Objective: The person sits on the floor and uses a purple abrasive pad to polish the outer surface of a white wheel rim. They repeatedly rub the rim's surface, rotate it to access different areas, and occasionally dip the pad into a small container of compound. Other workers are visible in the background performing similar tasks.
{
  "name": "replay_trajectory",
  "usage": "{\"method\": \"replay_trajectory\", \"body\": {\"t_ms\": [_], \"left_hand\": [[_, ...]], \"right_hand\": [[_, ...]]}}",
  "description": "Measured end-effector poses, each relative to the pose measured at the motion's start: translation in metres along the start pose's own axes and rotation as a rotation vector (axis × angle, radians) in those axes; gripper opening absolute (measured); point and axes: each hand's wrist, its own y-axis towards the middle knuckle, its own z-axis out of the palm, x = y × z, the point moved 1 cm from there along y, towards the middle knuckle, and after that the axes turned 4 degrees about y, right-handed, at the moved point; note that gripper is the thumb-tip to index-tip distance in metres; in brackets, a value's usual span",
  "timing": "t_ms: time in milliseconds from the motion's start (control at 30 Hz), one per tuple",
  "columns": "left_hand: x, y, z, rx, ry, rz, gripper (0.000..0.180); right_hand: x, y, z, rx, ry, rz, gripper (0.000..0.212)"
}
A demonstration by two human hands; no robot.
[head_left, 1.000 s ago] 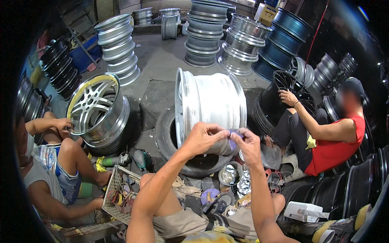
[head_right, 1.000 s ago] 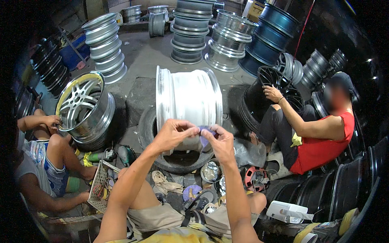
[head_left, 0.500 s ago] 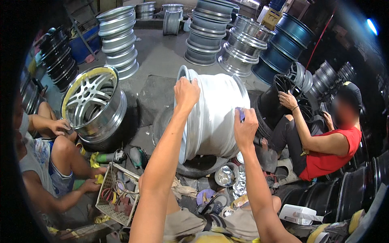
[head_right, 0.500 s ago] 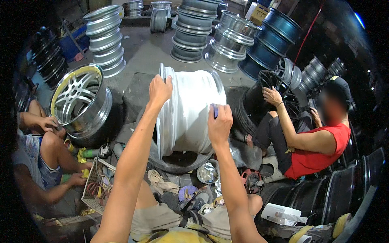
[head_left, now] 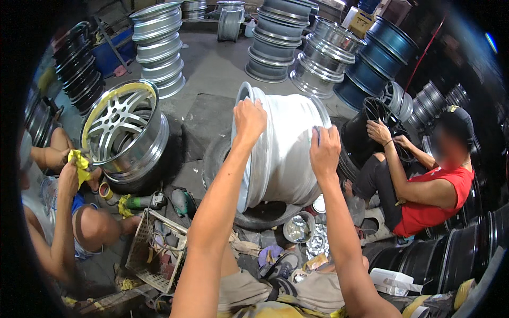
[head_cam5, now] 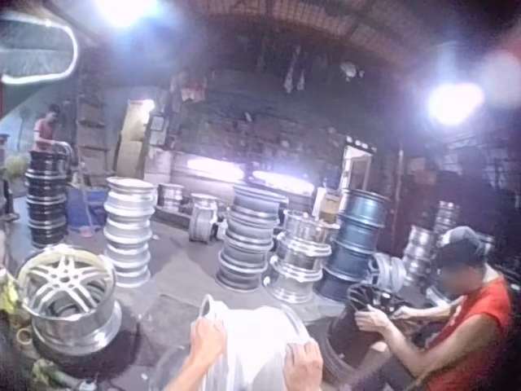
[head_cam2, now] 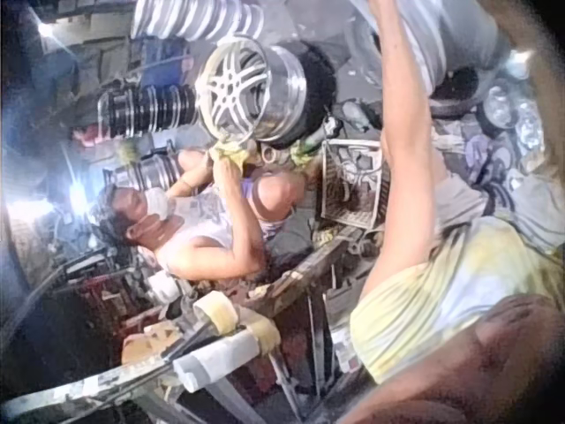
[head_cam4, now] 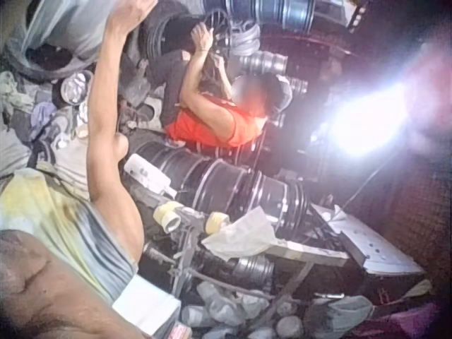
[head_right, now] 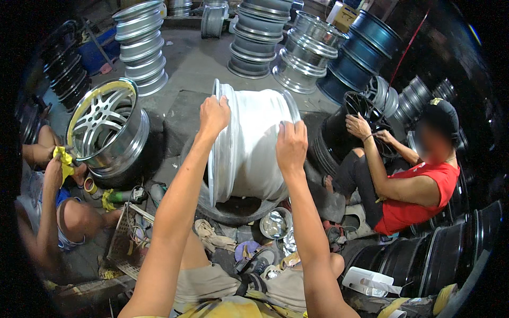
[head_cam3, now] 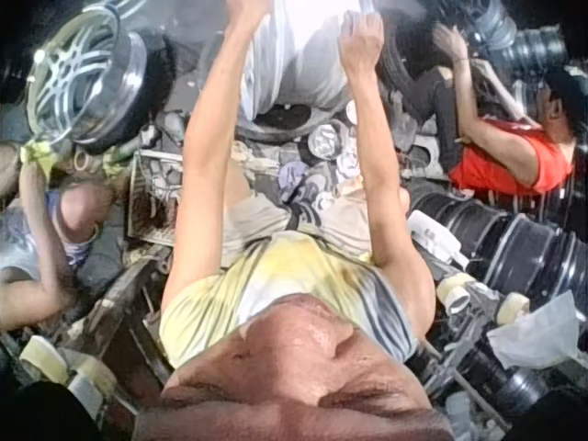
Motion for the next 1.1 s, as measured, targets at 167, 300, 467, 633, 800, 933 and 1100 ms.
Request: {"method": "replay_trajectory", "body": {"t_ms": [167, 300, 467, 633, 800, 933, 1100], "left_hand": [[0.008, 0.0, -0.003, -0.027, 0.038, 0.004, 0.036], [0.009, 0.004, 0.008, -0.074, 0.043, 0.057, 0.041], [0.013, 0.001, -0.001, -0.077, 0.062, 0.05, 0.037], [-0.001, 0.001, -0.003, 0.026, 0.044, 0.002, 0.036], [0.017, 0.001, -0.01, 0.003, 0.049, 0.016, 0.038], [0.007, 0.002, -0.003, 0.046, 0.079, -0.026, 0.041], [0.018, 0.014, 0.001, 0.118, 0.058, -0.009, 0.041]], "right_hand": [[0.007, -0.028, -0.006, 0.026, 0.069, 0.007, 0.011], [-0.005, 0.013, 0.01, 0.005, 0.03, 0.009, 0.011], [0.007, -0.027, -0.005, -0.001, 0.127, 0.036, 0.011], [-0.009, 0.01, 0.008, -0.058, 0.1, 0.012, 0.011], [0.005, -0.032, -0.002, -0.042, 0.178, 0.036, 0.011], [-0.005, -0.026, -0.002, -0.067, 0.149, 0.009, 0.011], [-0.013, 0.011, 0.013, -0.078, 0.149, 0.028, 0.011]]}}
